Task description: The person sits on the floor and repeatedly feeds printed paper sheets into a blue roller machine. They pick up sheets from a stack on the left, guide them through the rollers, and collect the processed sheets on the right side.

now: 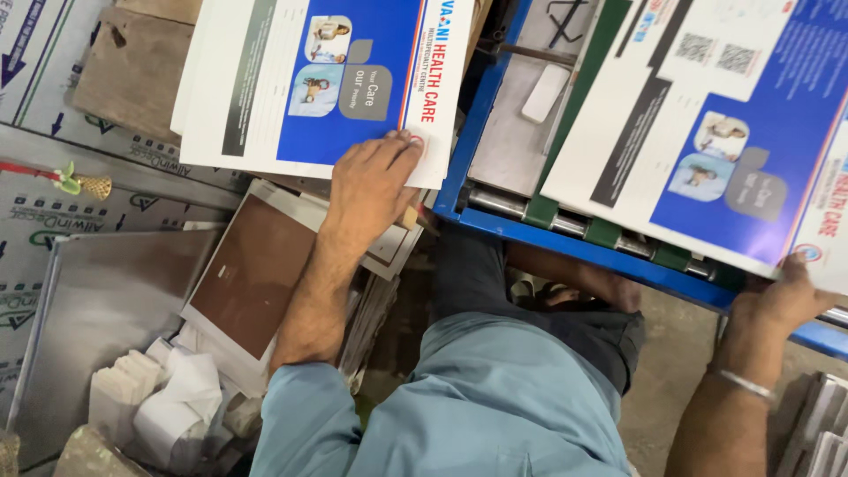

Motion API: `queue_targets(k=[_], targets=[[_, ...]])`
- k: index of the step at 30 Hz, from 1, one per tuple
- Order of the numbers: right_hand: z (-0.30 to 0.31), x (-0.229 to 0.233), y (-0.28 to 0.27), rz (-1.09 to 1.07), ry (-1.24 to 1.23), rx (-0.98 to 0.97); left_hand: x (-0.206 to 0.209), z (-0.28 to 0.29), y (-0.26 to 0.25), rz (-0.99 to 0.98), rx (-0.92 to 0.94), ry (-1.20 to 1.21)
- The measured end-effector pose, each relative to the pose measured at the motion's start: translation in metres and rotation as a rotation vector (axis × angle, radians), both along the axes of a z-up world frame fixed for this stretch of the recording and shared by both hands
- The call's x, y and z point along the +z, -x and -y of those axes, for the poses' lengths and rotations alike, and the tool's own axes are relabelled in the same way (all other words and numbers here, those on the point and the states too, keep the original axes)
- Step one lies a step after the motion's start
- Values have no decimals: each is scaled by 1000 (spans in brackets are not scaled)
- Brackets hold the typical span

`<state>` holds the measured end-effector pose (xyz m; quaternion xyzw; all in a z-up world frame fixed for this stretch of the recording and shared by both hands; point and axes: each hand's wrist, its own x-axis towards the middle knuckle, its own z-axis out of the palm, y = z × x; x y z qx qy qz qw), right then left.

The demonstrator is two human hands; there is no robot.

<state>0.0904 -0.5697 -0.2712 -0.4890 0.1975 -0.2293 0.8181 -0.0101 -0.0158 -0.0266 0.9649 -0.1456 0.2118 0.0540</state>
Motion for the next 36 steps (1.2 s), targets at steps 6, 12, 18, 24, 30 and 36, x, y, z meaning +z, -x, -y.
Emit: queue_targets(k=[6, 12, 18, 24, 30, 36], targets=[[-21, 14, 75, 29, -43, 122, -5, -1, 0, 33, 1, -12], [-24, 7, 71, 8, -32, 117, -5, 1, 0, 58, 11, 0], [-22, -4, 10, 14, -140, 66, -8, -1, 4, 9, 10, 14], [-21, -11, 6, -80, -130, 335, -4, -30, 8, 43, -31, 147], [-82, 19, 44, -115, -73, 612, -15, -61, 17, 185, 134, 395], [-192, 104, 67, 148, -68, 1129, -37, 32, -6, 134, 90, 197]])
